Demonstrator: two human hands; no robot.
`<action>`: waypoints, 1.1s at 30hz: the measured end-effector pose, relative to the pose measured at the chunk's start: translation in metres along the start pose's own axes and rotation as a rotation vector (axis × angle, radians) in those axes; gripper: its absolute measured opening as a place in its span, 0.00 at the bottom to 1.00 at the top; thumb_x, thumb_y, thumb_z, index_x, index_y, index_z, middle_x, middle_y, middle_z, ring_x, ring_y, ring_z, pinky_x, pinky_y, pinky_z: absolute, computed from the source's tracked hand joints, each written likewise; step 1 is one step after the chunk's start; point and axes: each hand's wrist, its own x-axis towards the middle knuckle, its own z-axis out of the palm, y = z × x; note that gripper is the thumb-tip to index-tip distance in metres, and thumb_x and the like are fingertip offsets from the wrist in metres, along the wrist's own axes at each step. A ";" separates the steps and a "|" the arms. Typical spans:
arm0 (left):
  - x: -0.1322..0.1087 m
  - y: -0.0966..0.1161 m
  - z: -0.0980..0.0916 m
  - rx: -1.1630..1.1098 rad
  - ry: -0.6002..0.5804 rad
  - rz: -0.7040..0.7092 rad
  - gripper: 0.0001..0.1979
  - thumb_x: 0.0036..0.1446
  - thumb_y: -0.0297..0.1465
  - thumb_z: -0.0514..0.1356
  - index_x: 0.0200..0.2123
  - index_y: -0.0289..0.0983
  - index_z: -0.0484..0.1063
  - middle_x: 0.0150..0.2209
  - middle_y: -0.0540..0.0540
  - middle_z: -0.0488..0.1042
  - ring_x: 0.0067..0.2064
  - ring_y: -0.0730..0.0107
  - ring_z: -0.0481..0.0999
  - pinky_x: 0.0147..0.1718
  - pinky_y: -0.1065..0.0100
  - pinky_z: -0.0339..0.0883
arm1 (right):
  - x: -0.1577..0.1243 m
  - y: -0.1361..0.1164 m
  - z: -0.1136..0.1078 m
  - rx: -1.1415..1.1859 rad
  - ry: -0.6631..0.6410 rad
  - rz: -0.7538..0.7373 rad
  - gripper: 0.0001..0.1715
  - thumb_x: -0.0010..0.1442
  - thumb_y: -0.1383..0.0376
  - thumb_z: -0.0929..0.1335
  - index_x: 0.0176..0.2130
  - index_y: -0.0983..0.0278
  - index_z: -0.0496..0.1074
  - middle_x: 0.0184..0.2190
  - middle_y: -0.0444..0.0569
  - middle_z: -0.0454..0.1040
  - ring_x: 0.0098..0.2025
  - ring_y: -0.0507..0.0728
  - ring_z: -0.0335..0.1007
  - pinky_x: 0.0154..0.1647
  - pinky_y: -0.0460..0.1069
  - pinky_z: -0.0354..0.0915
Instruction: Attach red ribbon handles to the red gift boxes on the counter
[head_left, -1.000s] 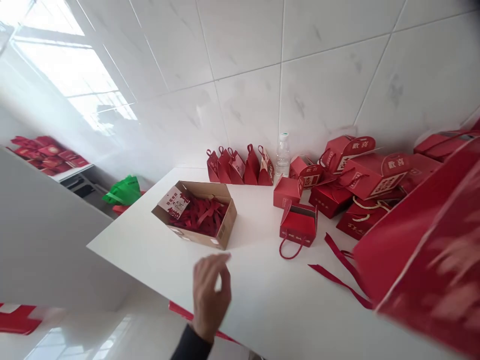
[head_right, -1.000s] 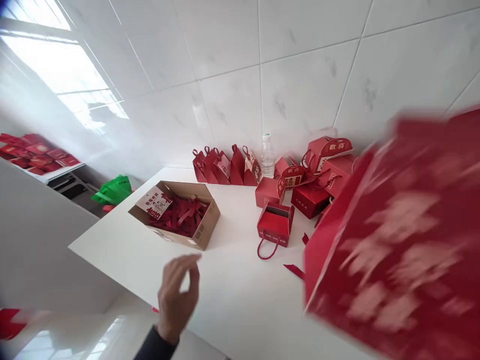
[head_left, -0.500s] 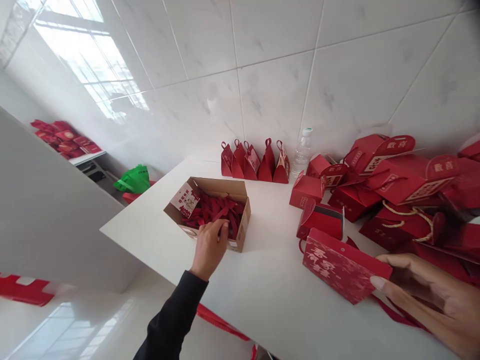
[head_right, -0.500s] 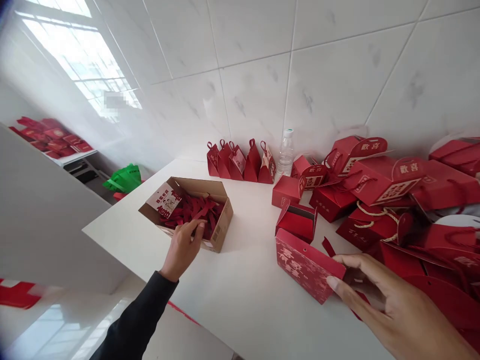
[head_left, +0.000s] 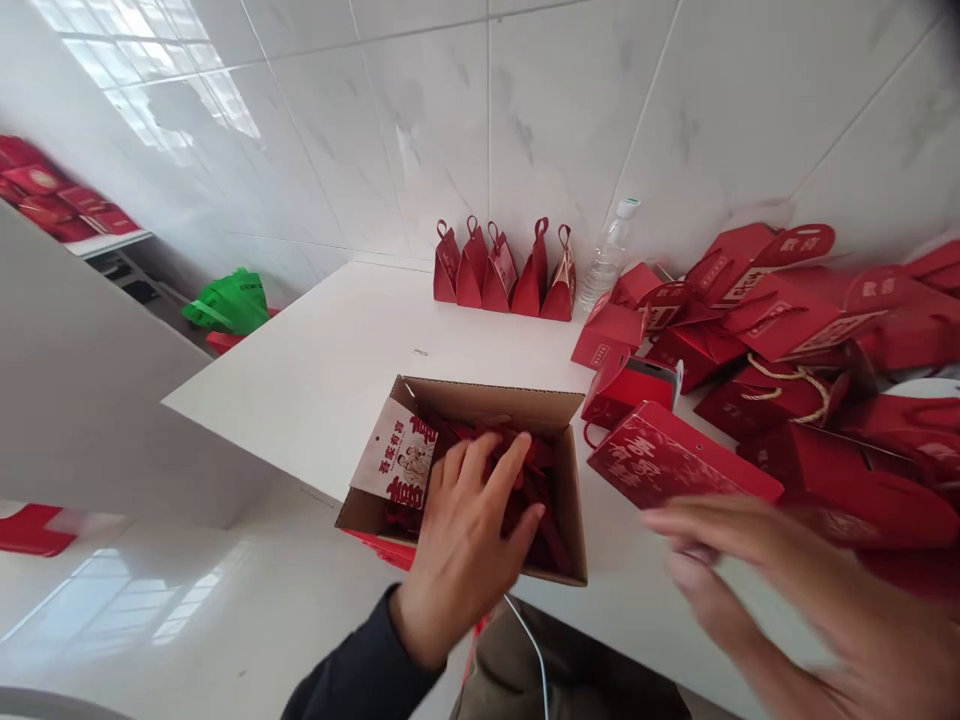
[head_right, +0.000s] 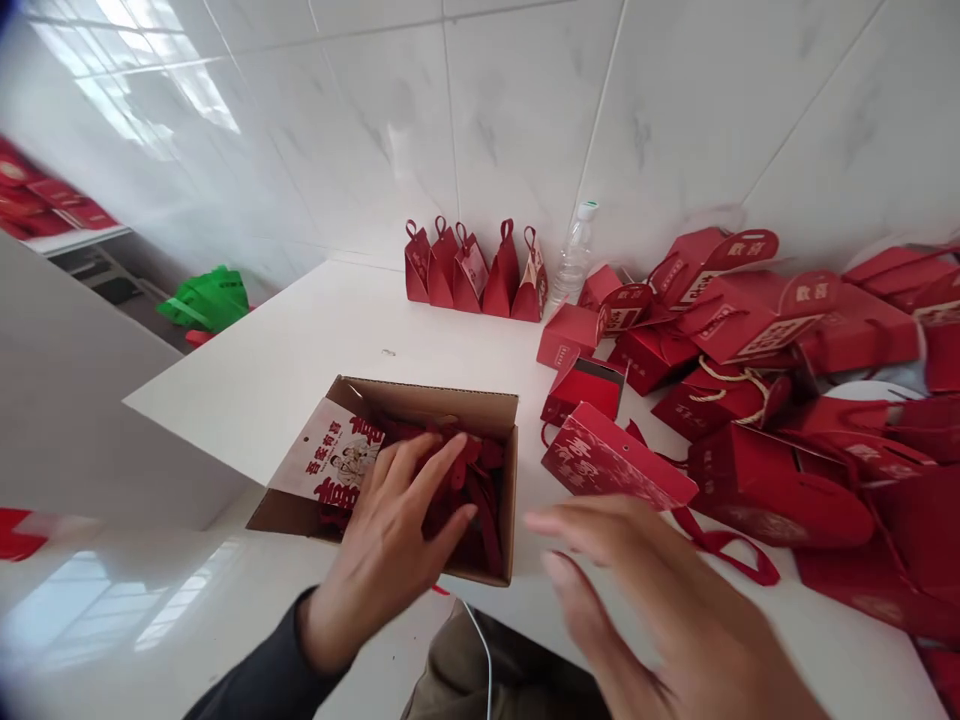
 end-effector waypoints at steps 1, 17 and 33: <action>0.008 -0.007 0.000 0.083 -0.067 0.035 0.27 0.62 0.32 0.67 0.63 0.39 0.70 0.56 0.37 0.75 0.54 0.47 0.73 0.50 0.49 0.73 | 0.008 -0.012 0.013 0.061 -0.072 -0.078 0.13 0.75 0.62 0.63 0.55 0.49 0.71 0.46 0.44 0.81 0.44 0.61 0.82 0.46 0.54 0.81; 0.019 -0.045 -0.008 0.346 -0.170 0.073 0.05 0.58 0.28 0.66 0.39 0.37 0.77 0.44 0.38 0.75 0.44 0.49 0.72 0.40 0.51 0.71 | 0.049 -0.021 0.092 -0.444 -0.436 -0.254 0.14 0.65 0.78 0.65 0.46 0.70 0.78 0.38 0.59 0.79 0.43 0.68 0.78 0.46 0.61 0.74; -0.014 -0.038 -0.032 -0.024 0.050 0.045 0.27 0.63 0.14 0.52 0.58 0.42 0.76 0.68 0.37 0.65 0.68 0.49 0.69 0.60 0.46 0.75 | 0.047 -0.008 0.113 -0.236 -0.596 -0.338 0.09 0.69 0.72 0.67 0.41 0.60 0.75 0.35 0.45 0.75 0.33 0.57 0.72 0.34 0.52 0.63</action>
